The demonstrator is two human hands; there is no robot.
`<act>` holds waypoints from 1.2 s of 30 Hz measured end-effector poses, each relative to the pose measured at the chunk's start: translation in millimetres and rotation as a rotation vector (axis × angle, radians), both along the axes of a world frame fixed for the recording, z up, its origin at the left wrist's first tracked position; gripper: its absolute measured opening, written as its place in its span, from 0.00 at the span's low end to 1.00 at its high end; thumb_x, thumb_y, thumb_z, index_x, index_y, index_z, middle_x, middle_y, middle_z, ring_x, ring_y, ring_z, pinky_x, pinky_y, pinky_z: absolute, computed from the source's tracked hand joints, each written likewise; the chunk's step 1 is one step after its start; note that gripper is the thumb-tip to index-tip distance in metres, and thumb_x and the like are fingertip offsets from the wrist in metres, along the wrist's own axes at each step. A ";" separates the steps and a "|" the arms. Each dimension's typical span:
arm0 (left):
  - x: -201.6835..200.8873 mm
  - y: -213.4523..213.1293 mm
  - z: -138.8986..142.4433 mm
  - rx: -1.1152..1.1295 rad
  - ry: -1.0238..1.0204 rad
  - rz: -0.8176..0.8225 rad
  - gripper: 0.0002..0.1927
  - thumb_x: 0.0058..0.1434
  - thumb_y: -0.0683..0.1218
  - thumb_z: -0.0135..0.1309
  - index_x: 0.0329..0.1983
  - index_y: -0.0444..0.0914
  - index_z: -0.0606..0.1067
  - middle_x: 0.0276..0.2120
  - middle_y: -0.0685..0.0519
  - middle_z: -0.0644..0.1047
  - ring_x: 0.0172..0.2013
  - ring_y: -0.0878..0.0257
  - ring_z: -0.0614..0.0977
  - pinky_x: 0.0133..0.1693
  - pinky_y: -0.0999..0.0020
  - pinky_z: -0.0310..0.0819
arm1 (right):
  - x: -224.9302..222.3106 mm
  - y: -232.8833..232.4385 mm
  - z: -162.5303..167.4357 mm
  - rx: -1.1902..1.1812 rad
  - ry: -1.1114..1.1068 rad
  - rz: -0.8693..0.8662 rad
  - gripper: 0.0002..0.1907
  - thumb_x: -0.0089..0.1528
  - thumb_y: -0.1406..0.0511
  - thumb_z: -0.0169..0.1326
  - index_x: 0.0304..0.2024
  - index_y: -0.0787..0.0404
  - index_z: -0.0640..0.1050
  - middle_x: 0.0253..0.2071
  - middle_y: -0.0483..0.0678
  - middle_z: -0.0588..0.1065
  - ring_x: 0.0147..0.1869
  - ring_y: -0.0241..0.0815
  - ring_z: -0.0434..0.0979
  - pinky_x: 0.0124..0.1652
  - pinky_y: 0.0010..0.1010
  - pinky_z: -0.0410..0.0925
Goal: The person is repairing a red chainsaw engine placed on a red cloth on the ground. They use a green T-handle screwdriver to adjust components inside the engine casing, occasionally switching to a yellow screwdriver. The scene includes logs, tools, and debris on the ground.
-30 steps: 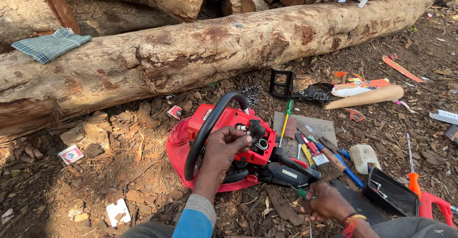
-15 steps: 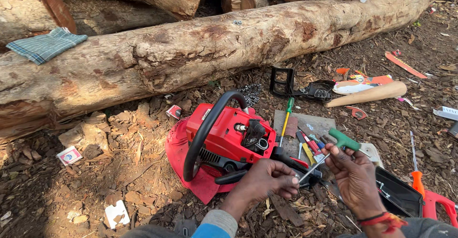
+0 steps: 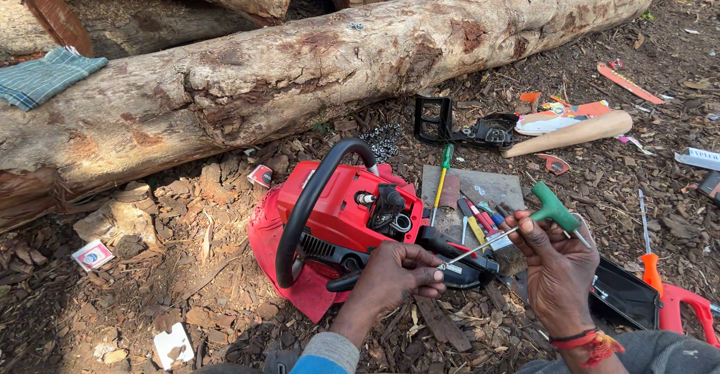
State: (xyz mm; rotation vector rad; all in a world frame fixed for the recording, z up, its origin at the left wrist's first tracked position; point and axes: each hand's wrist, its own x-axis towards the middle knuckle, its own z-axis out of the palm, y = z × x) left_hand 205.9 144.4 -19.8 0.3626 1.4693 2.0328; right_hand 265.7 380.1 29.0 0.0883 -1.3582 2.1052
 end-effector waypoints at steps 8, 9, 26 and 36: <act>1.6 -2.0 10.9 -0.082 -0.002 0.011 0.13 0.58 0.34 0.61 0.47 0.26 0.79 0.33 0.43 0.83 0.32 0.60 0.88 0.33 0.69 0.84 | 3.3 -6.8 3.7 0.025 -0.018 -0.007 0.09 0.65 0.77 0.55 0.43 0.62 0.72 0.47 0.59 0.79 0.51 0.54 0.83 0.47 0.36 0.79; 1.7 -1.7 11.2 -0.088 -0.002 0.008 0.13 0.59 0.34 0.61 0.47 0.26 0.79 0.34 0.43 0.83 0.33 0.59 0.88 0.33 0.70 0.85 | 4.2 -7.1 3.1 0.031 -0.009 -0.010 0.10 0.64 0.78 0.56 0.43 0.61 0.72 0.47 0.59 0.79 0.51 0.54 0.83 0.47 0.36 0.79; 7.3 -15.8 30.5 -0.356 0.230 0.003 0.06 0.60 0.37 0.60 0.38 0.28 0.80 0.27 0.48 0.83 0.26 0.65 0.86 0.26 0.71 0.82 | 4.1 -6.3 -22.0 -0.057 -0.169 0.143 0.13 0.67 0.77 0.54 0.54 0.64 0.75 0.50 0.58 0.79 0.54 0.48 0.82 0.51 0.34 0.78; 14.4 -28.0 60.1 -0.622 0.659 0.095 0.09 0.57 0.43 0.64 0.40 0.39 0.84 0.30 0.49 0.84 0.32 0.58 0.86 0.37 0.61 0.77 | 3.9 -47.1 44.5 0.490 -0.163 0.050 0.30 0.66 0.76 0.54 0.71 0.66 0.65 0.50 0.56 0.78 0.54 0.46 0.81 0.50 0.34 0.79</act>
